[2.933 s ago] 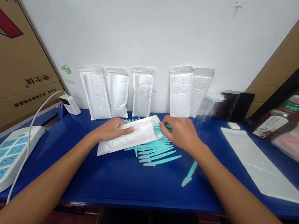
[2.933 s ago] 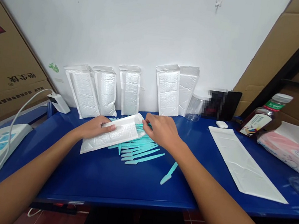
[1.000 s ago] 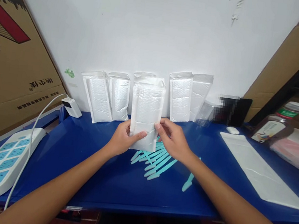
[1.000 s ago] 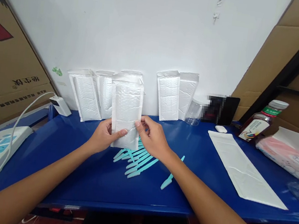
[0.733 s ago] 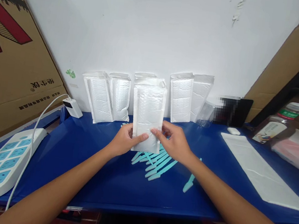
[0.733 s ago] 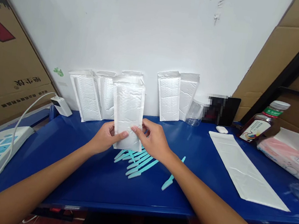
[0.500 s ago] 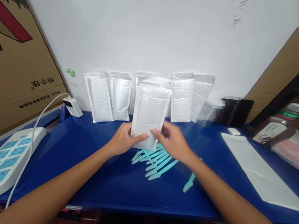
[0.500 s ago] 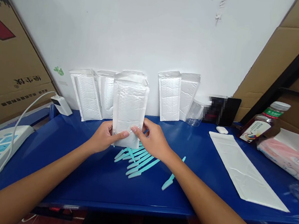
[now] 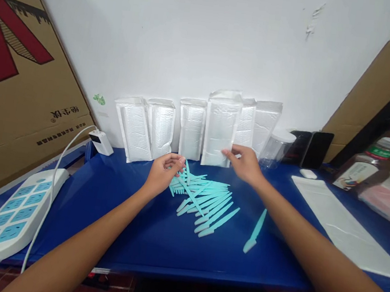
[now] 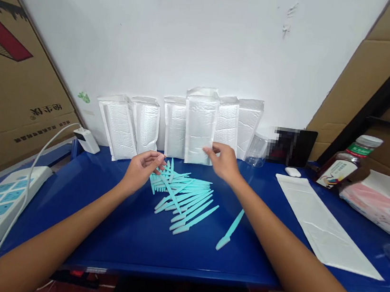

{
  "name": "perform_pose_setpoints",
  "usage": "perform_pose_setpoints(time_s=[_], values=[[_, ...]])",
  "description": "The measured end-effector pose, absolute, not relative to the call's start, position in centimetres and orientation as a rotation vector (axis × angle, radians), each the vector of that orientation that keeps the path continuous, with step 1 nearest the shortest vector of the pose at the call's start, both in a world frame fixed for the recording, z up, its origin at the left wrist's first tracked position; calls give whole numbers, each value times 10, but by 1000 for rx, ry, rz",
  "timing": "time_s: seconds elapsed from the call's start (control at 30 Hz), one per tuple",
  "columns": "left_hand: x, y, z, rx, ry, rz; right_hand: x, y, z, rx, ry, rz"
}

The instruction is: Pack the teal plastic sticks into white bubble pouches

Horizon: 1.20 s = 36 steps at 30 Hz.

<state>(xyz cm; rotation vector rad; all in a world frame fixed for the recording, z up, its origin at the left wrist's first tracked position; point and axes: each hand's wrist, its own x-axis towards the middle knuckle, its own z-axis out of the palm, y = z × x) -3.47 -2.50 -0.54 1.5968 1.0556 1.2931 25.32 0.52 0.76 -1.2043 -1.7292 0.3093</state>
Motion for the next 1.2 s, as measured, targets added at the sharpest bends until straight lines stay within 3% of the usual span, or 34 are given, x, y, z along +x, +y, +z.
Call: perform_pose_setpoints(time_s=[0.5,0.63,0.8,1.07,1.2], values=[[-42,-13,-14,1600,1168,1311,239,74,-29,-1546,-1632,280],[-42,-12,-12,1614,1176,1332,249,61,-24,-1611,-1564,180],[-42,-14,-12,1650,1191,1322,280,54,-10,-1660,-1298,-219],[-44,-11,-14,1680,1187,1322,304,56,3,-1885,-1319,-26],[-45,-10,-15,1697,1194,1322,311,28,18,-1753,-1333,-131]])
